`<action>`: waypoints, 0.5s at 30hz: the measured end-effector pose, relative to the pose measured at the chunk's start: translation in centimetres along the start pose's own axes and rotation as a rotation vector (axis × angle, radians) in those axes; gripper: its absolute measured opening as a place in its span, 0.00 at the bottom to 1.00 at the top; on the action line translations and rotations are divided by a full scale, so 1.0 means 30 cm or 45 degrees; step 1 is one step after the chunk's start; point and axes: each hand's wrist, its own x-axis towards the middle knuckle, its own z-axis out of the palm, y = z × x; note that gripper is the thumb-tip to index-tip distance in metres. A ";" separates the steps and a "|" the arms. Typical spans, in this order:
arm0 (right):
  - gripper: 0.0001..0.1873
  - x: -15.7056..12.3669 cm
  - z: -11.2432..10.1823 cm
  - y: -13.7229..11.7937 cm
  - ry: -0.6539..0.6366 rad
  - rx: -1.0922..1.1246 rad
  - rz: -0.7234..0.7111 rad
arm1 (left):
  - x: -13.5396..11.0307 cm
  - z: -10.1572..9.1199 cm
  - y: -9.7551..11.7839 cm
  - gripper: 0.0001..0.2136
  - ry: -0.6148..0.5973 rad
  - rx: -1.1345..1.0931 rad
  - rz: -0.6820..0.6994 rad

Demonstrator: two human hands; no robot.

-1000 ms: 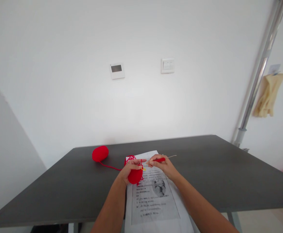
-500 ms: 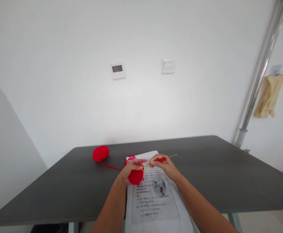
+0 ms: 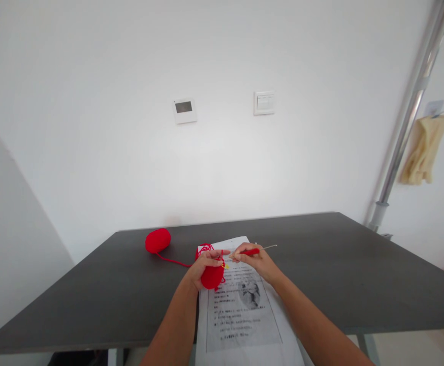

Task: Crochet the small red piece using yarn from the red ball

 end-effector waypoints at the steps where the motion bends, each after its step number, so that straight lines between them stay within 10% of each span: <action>1: 0.12 0.000 0.000 0.002 0.000 0.006 0.004 | 0.002 -0.002 -0.002 0.23 -0.005 -0.005 -0.003; 15: 0.10 0.003 -0.015 -0.006 -0.034 0.095 0.023 | -0.014 0.013 0.007 0.19 0.029 0.007 0.016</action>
